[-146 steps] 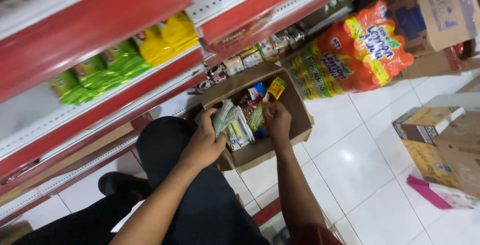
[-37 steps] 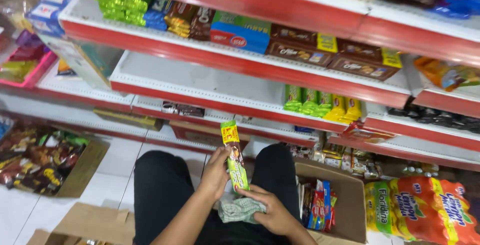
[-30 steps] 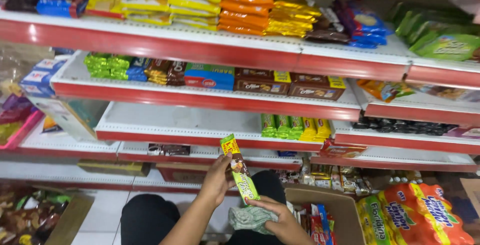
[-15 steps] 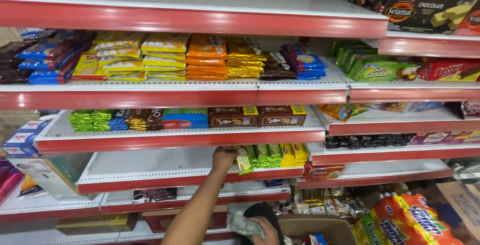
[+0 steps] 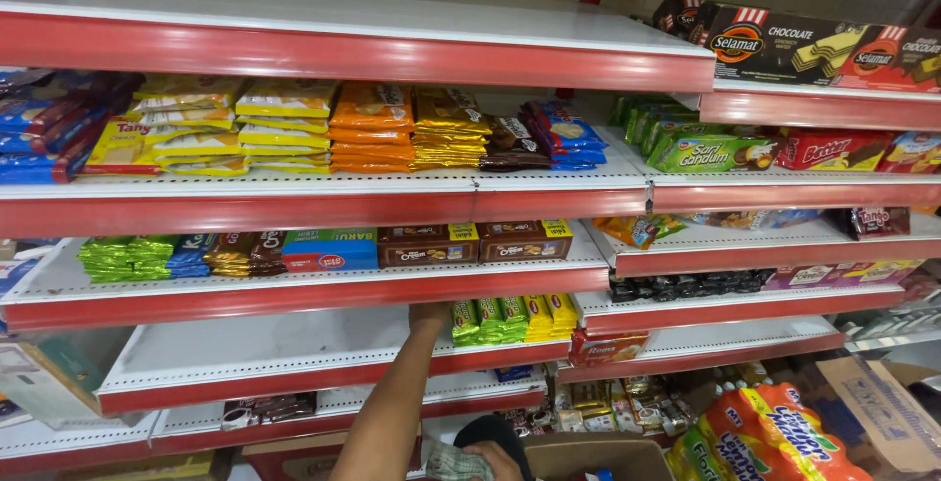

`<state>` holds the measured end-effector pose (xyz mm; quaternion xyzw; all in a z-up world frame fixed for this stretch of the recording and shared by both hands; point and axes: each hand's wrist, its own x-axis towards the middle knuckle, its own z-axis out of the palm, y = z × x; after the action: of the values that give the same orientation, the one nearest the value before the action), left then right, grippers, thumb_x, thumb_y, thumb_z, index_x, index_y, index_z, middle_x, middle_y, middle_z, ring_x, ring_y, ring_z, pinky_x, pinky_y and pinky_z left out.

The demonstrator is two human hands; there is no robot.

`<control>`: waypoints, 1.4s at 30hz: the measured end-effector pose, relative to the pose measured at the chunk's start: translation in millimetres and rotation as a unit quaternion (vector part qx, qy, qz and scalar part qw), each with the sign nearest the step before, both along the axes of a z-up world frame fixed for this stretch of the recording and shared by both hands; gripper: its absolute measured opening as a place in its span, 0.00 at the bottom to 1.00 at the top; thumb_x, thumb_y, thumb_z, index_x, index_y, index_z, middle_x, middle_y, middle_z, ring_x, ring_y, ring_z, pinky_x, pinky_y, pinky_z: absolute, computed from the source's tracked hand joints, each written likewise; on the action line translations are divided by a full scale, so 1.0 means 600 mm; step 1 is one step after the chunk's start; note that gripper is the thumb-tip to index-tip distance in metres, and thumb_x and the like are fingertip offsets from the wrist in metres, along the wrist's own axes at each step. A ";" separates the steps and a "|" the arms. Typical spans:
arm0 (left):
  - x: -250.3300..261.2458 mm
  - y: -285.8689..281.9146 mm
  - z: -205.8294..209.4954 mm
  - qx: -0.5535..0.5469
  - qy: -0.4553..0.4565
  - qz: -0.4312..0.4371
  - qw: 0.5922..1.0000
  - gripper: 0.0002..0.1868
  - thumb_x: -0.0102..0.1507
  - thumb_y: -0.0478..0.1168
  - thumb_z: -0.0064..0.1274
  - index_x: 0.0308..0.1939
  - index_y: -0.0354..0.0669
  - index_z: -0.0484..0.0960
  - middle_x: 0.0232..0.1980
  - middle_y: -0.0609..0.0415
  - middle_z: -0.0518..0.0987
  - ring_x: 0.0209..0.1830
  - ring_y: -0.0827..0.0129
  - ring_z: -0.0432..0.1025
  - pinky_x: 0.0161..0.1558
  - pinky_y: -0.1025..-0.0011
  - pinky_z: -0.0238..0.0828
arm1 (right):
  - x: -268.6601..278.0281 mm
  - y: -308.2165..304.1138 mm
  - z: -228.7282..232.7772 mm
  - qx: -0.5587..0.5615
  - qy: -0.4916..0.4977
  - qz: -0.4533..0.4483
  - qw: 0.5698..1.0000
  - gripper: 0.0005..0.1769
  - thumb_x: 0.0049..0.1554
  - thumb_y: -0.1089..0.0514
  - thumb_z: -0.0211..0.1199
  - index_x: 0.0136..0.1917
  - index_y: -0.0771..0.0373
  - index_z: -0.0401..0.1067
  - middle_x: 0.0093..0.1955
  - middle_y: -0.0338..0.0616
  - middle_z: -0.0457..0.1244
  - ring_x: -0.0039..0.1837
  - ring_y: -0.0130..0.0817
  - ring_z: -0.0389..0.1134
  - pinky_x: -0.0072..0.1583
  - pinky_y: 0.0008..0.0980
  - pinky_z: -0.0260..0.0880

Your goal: The person sits on the floor of a snack aisle, takes packaged snack items one at a time from a cardboard box, wipes each package with a green checkered cloth, and places the wiped packages onto the shelf in front of them.

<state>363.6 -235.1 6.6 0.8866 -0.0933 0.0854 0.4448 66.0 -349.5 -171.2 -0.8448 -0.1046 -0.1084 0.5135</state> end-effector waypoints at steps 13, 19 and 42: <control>0.002 -0.016 -0.001 0.027 0.113 0.017 0.993 0.38 0.61 0.69 0.45 0.67 0.53 0.73 0.68 0.45 0.74 0.67 0.50 0.70 0.63 0.53 0.69 | -0.011 0.014 0.035 0.011 0.020 -0.012 1.000 0.25 0.54 0.46 0.68 0.57 0.67 0.77 0.55 0.53 0.70 0.65 0.43 0.73 0.69 0.39 0.67; -0.021 -0.006 0.023 0.021 0.107 0.013 0.994 0.36 0.63 0.68 0.43 0.66 0.51 0.74 0.68 0.44 0.74 0.67 0.50 0.70 0.63 0.54 0.69 | -0.032 0.040 0.098 0.035 0.044 -0.069 0.996 0.24 0.41 0.65 0.57 0.53 0.69 0.78 0.53 0.53 0.71 0.63 0.42 0.74 0.67 0.36 0.66; -0.463 0.004 -0.010 -0.140 -0.063 -0.124 0.980 0.21 0.67 0.46 0.56 0.56 0.35 0.71 0.50 0.32 0.78 0.49 0.42 0.75 0.49 0.54 0.72 | -0.106 0.026 0.180 0.654 0.110 -0.246 0.707 0.19 0.57 0.62 0.57 0.62 0.58 0.64 0.61 0.52 0.62 0.63 0.44 0.66 0.64 0.49 0.70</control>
<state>85.9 -232.5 0.5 0.7903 -0.2173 0.0977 0.5645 2.4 -333.9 -63.3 -0.2991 0.2616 -0.1782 0.9002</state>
